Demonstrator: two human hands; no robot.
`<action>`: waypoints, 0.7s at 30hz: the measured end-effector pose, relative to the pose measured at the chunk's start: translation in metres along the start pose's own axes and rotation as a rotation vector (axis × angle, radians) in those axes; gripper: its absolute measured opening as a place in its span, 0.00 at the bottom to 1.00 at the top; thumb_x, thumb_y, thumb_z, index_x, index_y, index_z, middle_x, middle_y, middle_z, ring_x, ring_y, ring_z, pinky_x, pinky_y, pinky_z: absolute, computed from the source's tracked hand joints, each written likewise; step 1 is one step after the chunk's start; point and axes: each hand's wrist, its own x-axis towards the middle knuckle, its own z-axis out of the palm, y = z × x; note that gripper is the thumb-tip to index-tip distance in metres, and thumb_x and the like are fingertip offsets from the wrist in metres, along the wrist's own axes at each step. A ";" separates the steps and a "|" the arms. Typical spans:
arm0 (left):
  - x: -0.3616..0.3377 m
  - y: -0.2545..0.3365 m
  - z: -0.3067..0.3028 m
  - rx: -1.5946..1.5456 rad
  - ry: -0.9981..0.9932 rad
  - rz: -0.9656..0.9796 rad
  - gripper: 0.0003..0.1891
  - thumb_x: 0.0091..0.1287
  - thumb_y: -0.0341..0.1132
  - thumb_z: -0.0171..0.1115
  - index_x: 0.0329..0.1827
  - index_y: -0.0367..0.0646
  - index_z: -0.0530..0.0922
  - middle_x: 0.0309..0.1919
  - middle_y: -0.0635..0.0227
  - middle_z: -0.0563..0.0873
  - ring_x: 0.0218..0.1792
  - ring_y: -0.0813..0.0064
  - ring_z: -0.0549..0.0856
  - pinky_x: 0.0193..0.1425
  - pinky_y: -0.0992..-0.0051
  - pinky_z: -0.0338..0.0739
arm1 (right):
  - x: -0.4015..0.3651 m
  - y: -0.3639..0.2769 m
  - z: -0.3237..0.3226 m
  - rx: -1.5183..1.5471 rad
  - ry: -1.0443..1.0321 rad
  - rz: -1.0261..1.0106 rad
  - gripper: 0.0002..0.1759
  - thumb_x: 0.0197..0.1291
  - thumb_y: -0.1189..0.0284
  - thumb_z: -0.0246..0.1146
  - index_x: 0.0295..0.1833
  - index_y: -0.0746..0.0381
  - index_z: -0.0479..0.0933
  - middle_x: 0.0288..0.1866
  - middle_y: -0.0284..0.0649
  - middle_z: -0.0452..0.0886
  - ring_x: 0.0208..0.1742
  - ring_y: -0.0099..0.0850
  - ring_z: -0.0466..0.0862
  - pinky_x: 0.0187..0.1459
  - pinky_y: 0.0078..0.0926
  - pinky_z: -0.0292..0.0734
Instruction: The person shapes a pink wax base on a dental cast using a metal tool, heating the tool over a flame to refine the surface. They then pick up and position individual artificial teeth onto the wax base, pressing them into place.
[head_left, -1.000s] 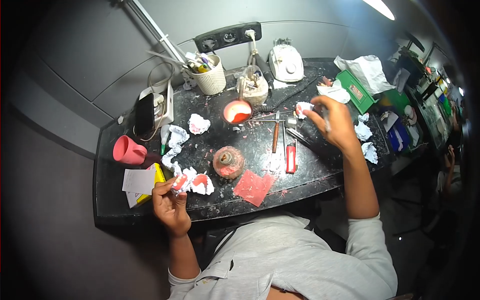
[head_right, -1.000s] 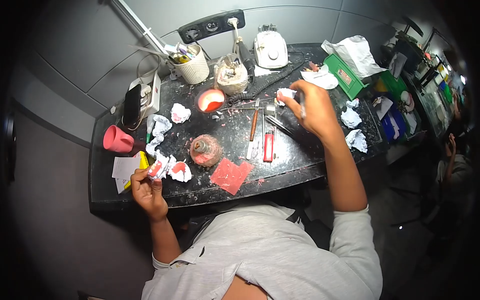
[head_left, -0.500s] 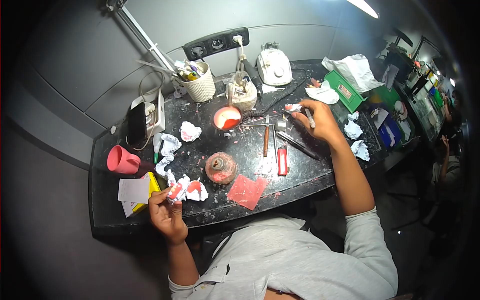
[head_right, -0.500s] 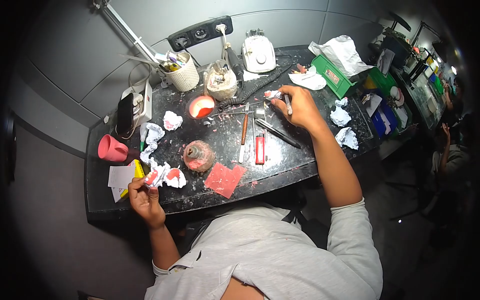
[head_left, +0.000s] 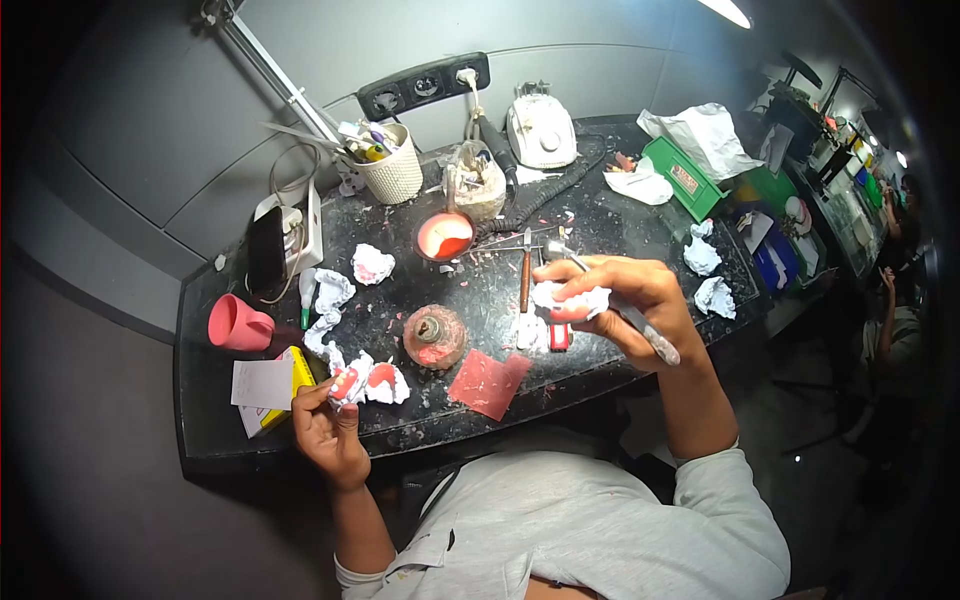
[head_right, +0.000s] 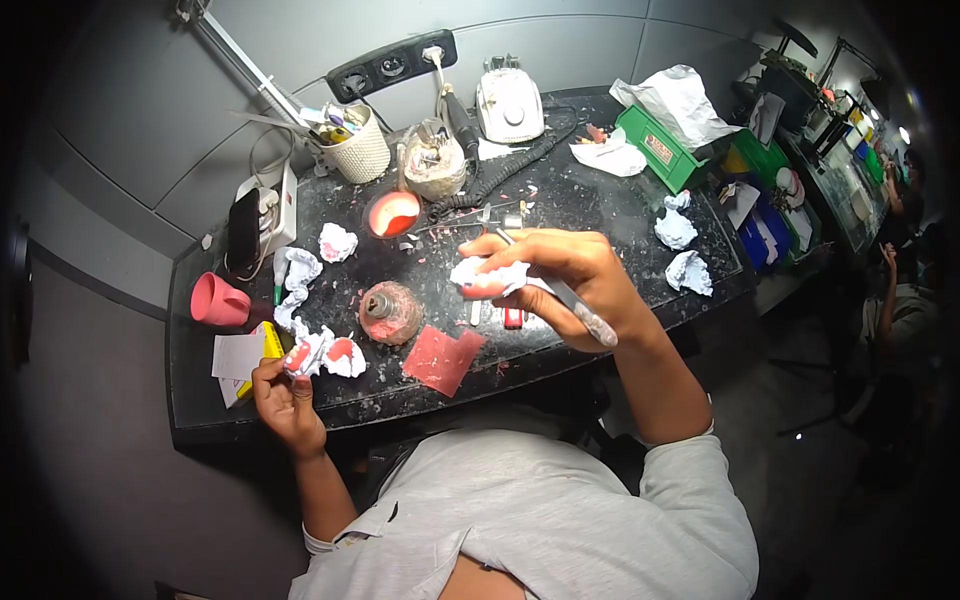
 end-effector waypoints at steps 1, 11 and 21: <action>0.000 0.000 0.001 -0.001 -0.002 0.001 0.16 0.74 0.32 0.69 0.56 0.37 0.72 0.48 0.66 0.75 0.51 0.75 0.78 0.62 0.72 0.71 | -0.001 0.003 0.000 -0.027 -0.015 -0.066 0.17 0.51 0.87 0.70 0.48 0.69 0.87 0.56 0.58 0.88 0.55 0.41 0.91 0.58 0.37 0.84; 0.001 -0.006 0.004 0.267 -0.135 0.087 0.13 0.68 0.27 0.73 0.50 0.33 0.79 0.51 0.54 0.83 0.56 0.60 0.86 0.65 0.61 0.79 | -0.001 -0.006 0.007 -0.077 -0.086 -0.100 0.18 0.52 0.86 0.71 0.50 0.63 0.85 0.58 0.51 0.89 0.53 0.42 0.91 0.55 0.34 0.84; 0.011 0.010 0.013 0.540 -0.354 0.206 0.10 0.63 0.25 0.73 0.45 0.37 0.82 0.50 0.55 0.85 0.62 0.48 0.83 0.70 0.51 0.75 | 0.000 -0.014 0.026 -0.153 -0.115 -0.250 0.19 0.50 0.88 0.69 0.49 0.62 0.86 0.62 0.53 0.87 0.52 0.44 0.92 0.52 0.36 0.86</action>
